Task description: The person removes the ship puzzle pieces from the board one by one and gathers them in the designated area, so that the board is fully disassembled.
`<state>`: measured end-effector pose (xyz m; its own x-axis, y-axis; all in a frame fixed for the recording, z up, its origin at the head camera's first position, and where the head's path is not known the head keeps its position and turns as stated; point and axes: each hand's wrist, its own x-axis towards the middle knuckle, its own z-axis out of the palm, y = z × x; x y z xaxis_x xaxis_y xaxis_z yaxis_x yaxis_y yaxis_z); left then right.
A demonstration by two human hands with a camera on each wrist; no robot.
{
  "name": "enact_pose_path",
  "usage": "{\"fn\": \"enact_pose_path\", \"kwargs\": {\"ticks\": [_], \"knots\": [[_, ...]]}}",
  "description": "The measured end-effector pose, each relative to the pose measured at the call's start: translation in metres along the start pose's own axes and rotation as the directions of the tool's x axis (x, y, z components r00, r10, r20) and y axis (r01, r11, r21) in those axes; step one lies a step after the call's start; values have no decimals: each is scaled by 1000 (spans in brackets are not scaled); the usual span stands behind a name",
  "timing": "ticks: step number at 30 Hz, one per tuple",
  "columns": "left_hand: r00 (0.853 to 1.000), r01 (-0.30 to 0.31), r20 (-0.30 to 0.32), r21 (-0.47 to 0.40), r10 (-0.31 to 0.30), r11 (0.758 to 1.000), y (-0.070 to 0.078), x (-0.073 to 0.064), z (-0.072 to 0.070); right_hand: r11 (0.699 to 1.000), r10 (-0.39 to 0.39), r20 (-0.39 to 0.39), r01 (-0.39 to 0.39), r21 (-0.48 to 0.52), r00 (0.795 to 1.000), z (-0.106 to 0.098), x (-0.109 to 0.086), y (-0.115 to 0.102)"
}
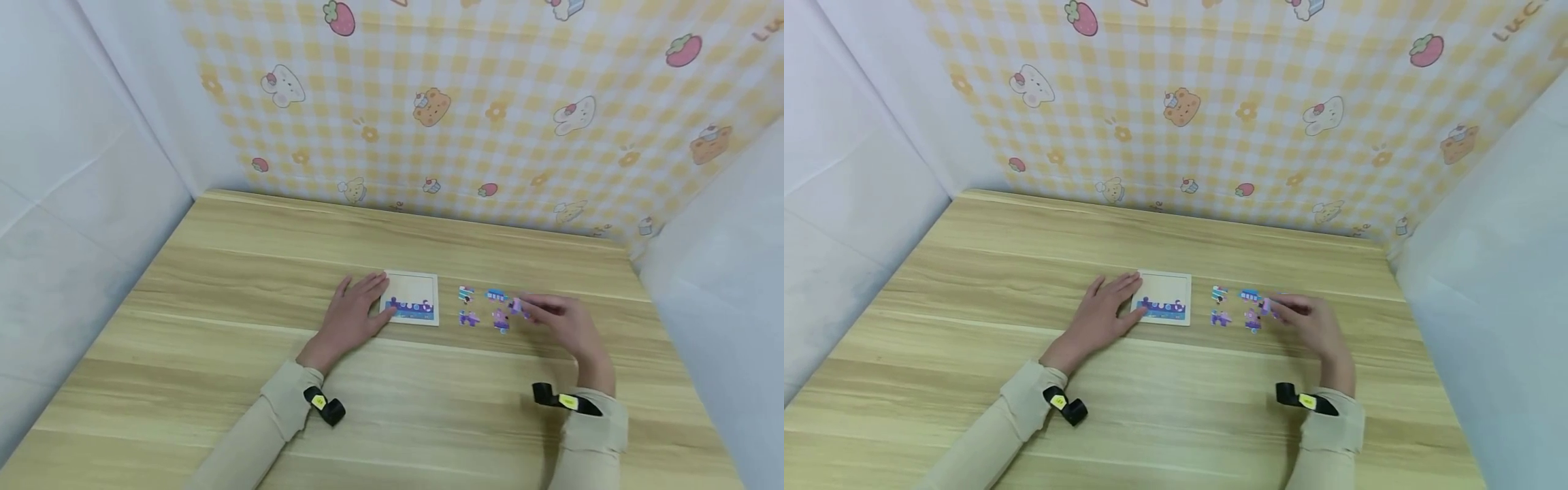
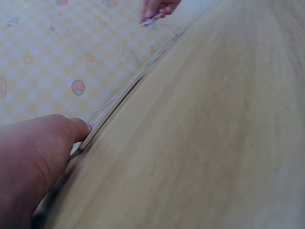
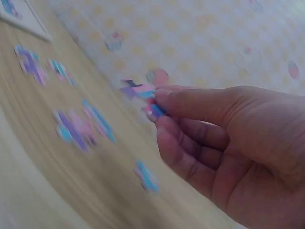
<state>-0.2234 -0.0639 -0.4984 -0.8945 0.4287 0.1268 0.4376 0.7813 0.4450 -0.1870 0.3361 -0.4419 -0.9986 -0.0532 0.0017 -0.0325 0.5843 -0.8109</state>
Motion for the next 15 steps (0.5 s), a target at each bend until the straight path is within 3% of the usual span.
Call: {"fn": "enact_pose_path", "kwargs": {"ticks": [6,10,15], "knots": [[1000,10,15,8,-10,1000,-3,1,1,993,101,12,-100,-68,995,-20,-12,24],[1000,12,17,-1,-12,1000,-2,1,2,975,190,22,-186,-122,982,-23,-12,30],[1000,12,16,-9,-12,1000,0,2,2,961,223,30,-215,-175,974,-22,-10,34]]}}
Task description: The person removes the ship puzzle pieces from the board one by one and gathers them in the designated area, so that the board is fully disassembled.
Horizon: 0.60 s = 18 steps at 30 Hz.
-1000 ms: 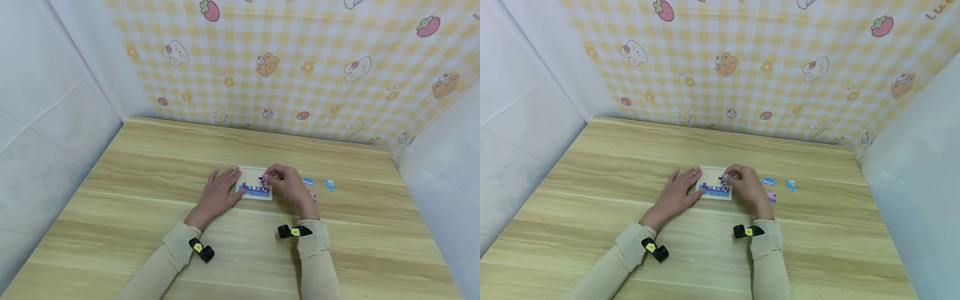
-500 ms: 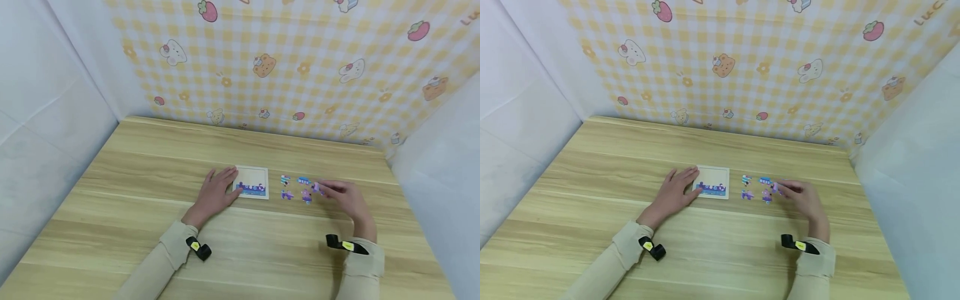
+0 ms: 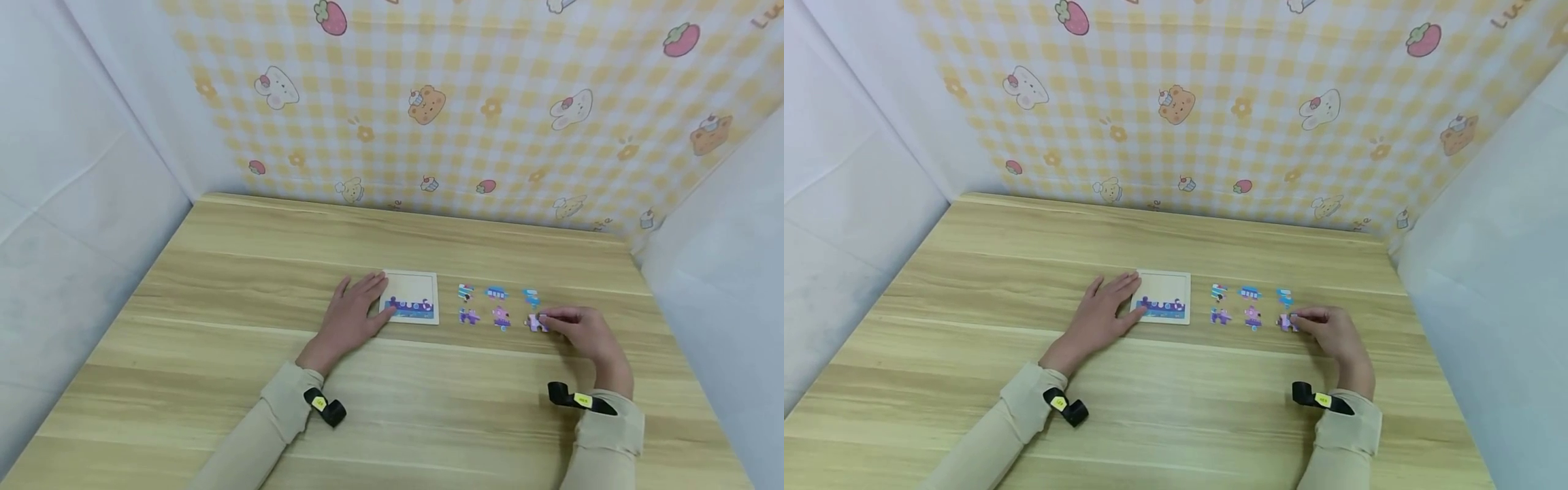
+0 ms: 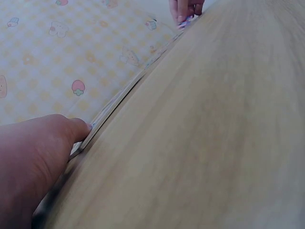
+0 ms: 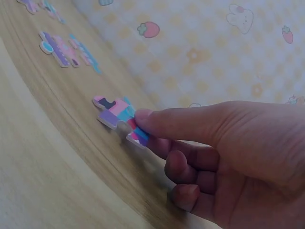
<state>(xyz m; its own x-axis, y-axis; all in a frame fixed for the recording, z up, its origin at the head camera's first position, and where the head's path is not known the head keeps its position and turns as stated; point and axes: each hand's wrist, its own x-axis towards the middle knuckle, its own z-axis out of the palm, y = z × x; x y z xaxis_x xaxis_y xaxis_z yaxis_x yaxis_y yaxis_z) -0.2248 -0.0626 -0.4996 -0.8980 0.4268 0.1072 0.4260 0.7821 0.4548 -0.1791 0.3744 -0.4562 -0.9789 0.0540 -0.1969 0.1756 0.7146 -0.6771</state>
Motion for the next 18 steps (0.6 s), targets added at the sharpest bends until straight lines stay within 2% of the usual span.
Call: {"fn": "enact_pose_path", "kwargs": {"ticks": [13,18], "knots": [[1000,-17,-15,-11,16,1000,-3,2,3,999,46,-8,-46,-23,999,5,6,2],[1000,-16,-15,-14,16,1000,-3,2,3,999,47,-10,-47,15,999,6,8,3]]}}
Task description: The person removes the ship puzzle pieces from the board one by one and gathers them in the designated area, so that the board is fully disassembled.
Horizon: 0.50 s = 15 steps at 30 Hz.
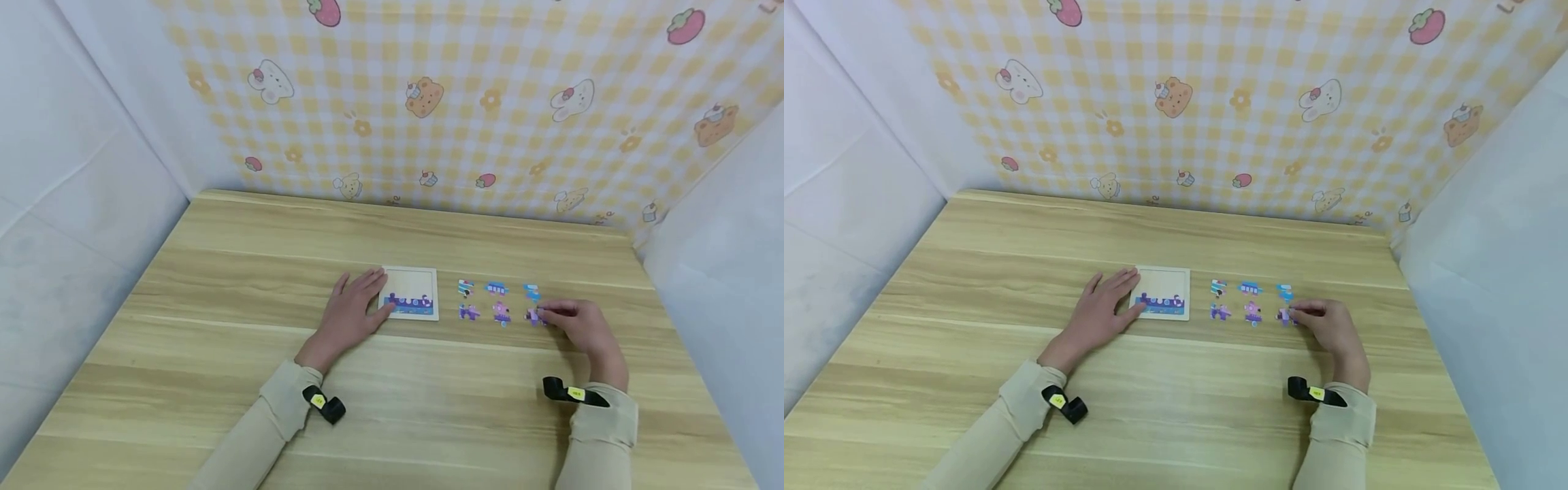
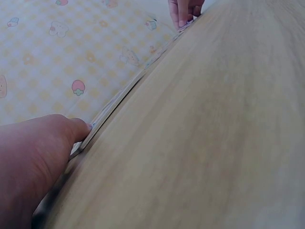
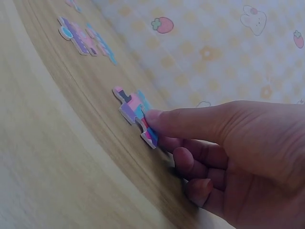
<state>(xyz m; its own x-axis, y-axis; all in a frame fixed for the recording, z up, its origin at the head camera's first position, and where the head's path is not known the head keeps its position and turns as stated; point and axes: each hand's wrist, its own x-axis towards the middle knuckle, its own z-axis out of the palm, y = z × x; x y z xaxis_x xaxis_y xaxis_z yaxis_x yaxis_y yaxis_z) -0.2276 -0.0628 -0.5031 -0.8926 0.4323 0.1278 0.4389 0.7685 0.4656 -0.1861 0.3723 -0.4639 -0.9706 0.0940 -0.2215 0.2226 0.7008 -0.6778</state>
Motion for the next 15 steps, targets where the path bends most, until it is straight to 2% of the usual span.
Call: {"fn": "enact_pose_path", "kwargs": {"ticks": [15], "knots": [[1000,5,3,3,-5,1000,0,0,0,999,22,-6,-22,38,1000,1,-2,0]]}}
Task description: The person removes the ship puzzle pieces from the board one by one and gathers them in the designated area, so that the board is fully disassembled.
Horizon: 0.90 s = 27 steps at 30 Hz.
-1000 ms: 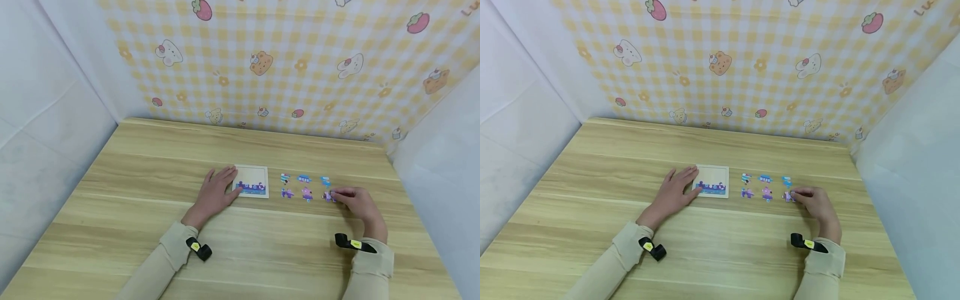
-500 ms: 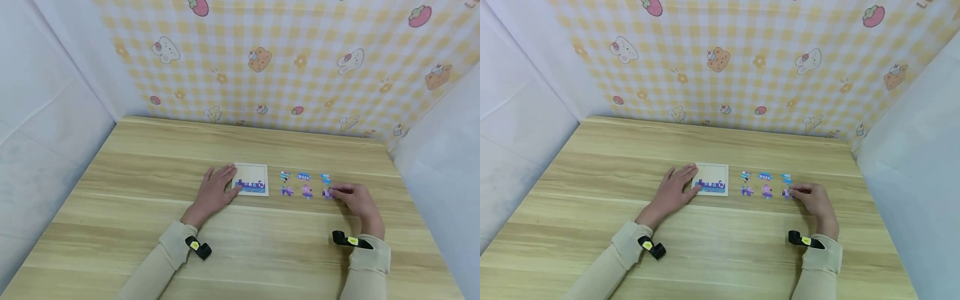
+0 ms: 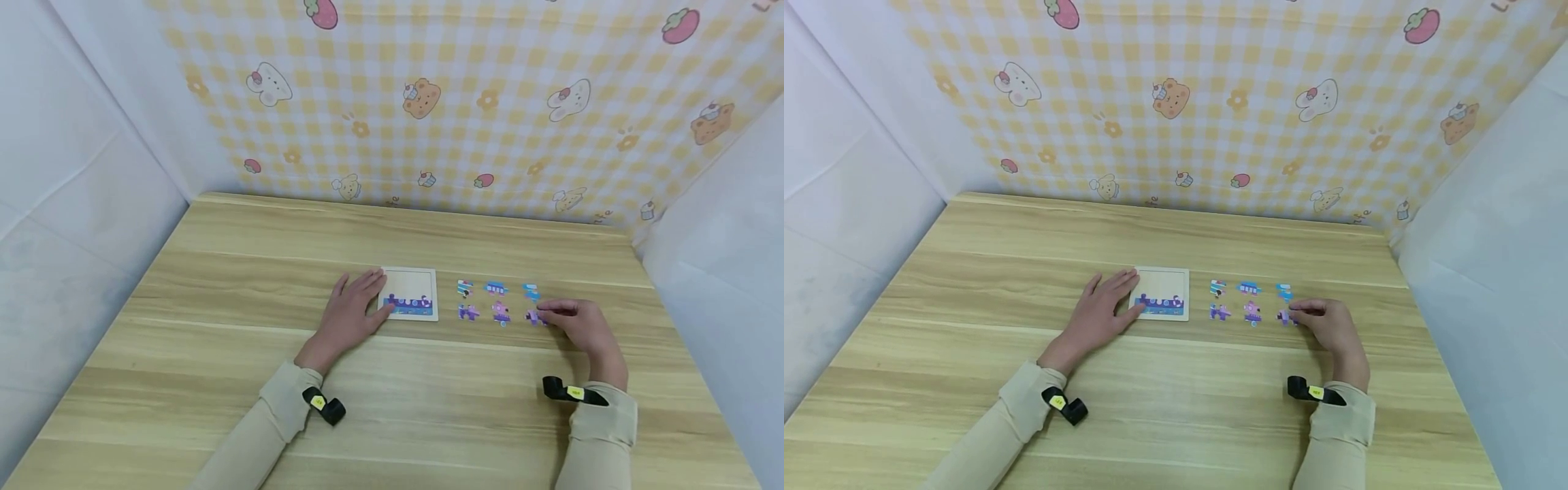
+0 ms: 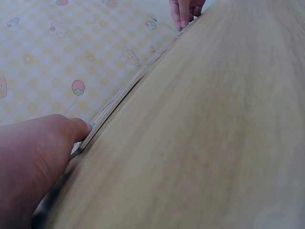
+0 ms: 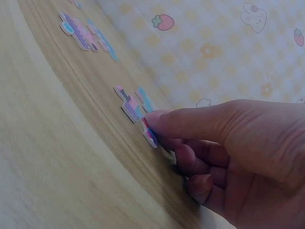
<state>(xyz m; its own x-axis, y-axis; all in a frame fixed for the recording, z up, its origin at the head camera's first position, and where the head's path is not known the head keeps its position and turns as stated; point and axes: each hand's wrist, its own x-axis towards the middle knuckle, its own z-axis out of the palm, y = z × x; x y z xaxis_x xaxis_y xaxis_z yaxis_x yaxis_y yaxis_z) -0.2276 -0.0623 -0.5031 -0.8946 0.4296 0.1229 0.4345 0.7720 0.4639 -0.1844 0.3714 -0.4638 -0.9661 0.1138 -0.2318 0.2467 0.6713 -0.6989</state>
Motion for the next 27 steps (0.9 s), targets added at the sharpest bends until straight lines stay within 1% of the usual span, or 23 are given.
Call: {"fn": "enact_pose_path", "kwargs": {"ticks": [7,12,16,20,22,24,27], "knots": [[1000,3,0,0,-3,1000,0,0,-1,1000,3,0,-3,-5,1000,-1,-1,-1],[1000,3,4,2,-3,1000,0,0,0,999,-3,-4,3,-32,1000,-2,-2,-1],[1000,4,-3,-5,-4,1000,2,0,1,998,-15,-12,14,-56,1000,-7,-3,0],[1000,1,-2,-10,-1,1000,5,0,2,998,-30,-18,28,-56,999,-12,-5,1],[1000,-6,0,-7,6,1000,5,-1,2,999,-38,-45,37,-31,998,-12,-7,-1],[1000,-5,-3,-1,5,1000,5,-2,1,998,-67,-96,67,-12,993,-8,-9,-7],[1000,5,-14,22,-5,1000,4,-4,0,989,-139,-184,146,27,973,5,-4,-27]]}}
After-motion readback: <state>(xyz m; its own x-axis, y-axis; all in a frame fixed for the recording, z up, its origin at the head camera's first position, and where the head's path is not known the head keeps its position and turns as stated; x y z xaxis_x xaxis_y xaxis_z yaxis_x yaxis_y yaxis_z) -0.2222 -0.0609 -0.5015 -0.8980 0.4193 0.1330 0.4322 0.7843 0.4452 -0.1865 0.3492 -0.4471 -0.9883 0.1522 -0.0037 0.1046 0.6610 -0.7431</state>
